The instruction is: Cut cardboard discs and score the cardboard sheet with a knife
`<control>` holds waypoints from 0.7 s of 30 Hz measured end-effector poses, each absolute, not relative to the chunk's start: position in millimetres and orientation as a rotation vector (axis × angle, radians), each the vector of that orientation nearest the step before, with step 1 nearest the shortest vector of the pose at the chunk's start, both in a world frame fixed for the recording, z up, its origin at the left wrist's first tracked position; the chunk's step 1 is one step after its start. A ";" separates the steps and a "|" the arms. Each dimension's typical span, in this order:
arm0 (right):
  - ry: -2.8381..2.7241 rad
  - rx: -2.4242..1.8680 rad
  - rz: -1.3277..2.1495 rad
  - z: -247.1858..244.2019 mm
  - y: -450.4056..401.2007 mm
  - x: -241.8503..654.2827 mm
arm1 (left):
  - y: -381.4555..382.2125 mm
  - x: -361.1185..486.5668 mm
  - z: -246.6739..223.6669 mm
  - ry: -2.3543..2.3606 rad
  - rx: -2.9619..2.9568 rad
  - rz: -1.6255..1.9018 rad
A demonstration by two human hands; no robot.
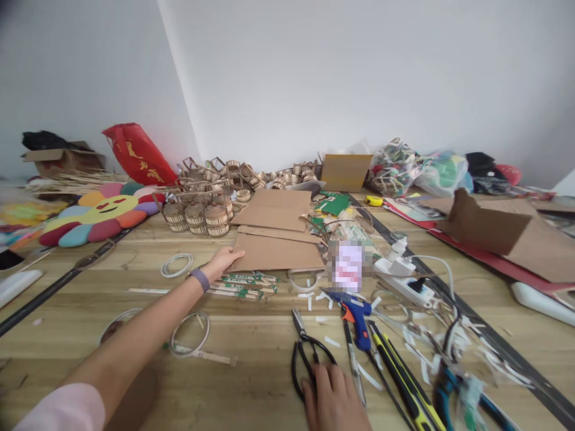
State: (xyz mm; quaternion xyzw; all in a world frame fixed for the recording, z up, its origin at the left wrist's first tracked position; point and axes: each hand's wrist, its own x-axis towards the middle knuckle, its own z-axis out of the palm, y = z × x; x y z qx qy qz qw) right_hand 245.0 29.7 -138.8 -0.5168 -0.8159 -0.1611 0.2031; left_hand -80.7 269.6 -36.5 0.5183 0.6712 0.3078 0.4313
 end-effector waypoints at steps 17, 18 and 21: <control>-2.342 -1.369 -0.382 -133.7 28.4 244.6 | 261.0 -87.4 -33.7 1.964 1.969 0.338; -2.341 -1.355 -0.388 -133.4 28.7 245.3 | 259.7 -88.0 -34.9 1.955 1.989 0.328; -2.324 -1.336 -0.368 -131.1 29.6 246.0 | 256.6 -90.2 -38.0 1.942 2.029 0.312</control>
